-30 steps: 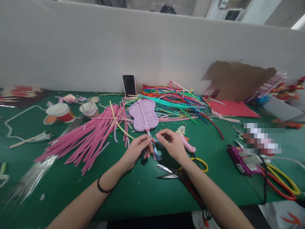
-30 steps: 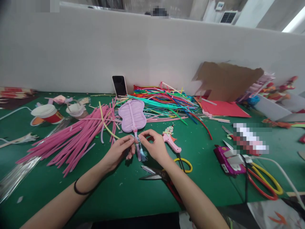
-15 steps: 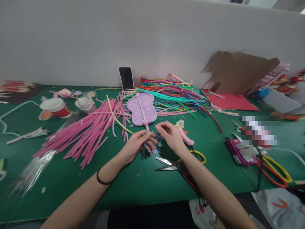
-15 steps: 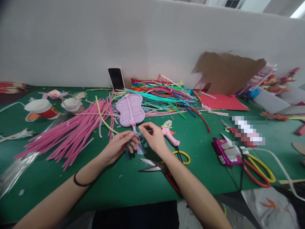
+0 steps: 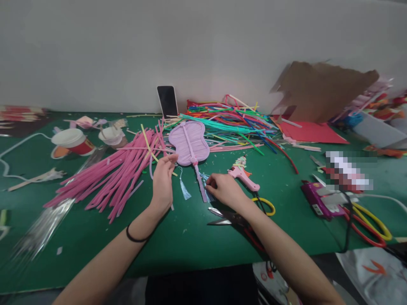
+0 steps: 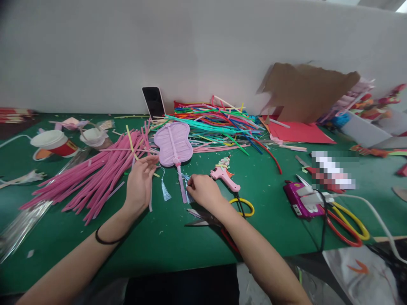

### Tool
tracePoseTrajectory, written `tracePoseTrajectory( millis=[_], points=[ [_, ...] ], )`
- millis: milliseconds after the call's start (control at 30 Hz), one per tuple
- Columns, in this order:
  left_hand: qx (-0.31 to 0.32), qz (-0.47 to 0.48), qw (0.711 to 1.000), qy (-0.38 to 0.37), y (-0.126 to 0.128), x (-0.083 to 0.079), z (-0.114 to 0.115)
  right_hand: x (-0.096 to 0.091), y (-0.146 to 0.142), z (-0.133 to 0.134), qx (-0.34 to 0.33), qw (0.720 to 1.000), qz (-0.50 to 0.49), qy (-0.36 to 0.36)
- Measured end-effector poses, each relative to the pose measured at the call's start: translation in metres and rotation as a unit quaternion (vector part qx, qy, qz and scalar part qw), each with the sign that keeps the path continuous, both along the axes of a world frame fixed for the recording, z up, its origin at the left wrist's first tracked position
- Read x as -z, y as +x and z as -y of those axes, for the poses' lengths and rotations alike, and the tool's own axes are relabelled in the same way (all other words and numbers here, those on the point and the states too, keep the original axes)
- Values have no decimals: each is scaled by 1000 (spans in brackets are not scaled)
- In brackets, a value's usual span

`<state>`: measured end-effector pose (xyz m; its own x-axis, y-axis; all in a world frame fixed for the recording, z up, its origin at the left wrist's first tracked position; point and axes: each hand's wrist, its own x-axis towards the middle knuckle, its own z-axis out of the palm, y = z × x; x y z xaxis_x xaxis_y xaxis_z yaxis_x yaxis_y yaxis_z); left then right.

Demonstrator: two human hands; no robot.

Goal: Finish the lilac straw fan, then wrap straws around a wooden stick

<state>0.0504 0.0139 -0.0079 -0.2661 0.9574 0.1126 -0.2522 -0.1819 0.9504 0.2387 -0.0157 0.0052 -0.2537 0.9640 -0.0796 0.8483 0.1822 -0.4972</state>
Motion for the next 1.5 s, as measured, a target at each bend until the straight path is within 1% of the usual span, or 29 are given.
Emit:
tracePoseTrajectory(
  millis=[67,100,200,267,333,400,500,533,600,700,800,867,900,933,1033,1100,1200,1300,1367,1433,1500],
  points=[
    [-10,-3,1000,-8,-2,-1,-1,2,1,-1,-4,1000,3,4],
    [1,-3,1000,-24,-3,-2,-1,2,2,-2,-1,1000,-4,9],
    [84,-29,990,-109,-2,-7,2,0,4,-3,33,997,-54,49],
    [147,-81,972,-167,1,-9,6,0,5,-4,61,990,-100,83],
    [196,-131,951,-203,5,-8,10,2,4,-6,60,983,-136,109],
    [241,-162,932,-218,8,-6,14,6,2,-9,31,981,-147,124],
    [299,-193,910,-215,11,-2,15,14,-3,-13,-6,984,-112,135],
    [310,-198,905,-212,11,-2,15,16,-5,-15,-9,986,-98,136],
    [311,-195,905,-214,10,-1,14,18,-7,-17,-10,986,-90,141],
    [315,-169,902,-241,9,-3,12,16,-7,-19,-1,977,-148,151],
    [325,-172,893,-259,11,-6,11,11,-6,-16,12,959,-255,125],
    [318,-183,893,-261,15,-6,12,6,-7,-14,19,936,-340,89],
    [314,-173,896,-262,17,-7,13,3,-7,-13,21,921,-383,72],
    [313,-141,902,-262,18,-7,13,0,-7,-12,22,904,-424,57],
    [319,19,915,-246,19,-9,13,-9,-8,-10,26,857,-514,22],
    [322,103,913,-228,16,-13,12,-14,-9,-7,33,841,-540,3],
    [354,140,902,-202,8,-20,12,-20,-11,0,29,838,-544,-19],
    [407,111,889,-179,-1,-28,16,-25,-15,8,21,833,-552,-35],
    [423,90,886,-167,-5,-33,19,-27,-17,13,14,819,-572,-44],
    [421,82,890,-154,-7,-36,21,-29,-18,17,1,801,-596,-56],
    [396,74,904,-143,-7,-37,21,-31,-18,20,-14,788,-612,-67]
  ],
)
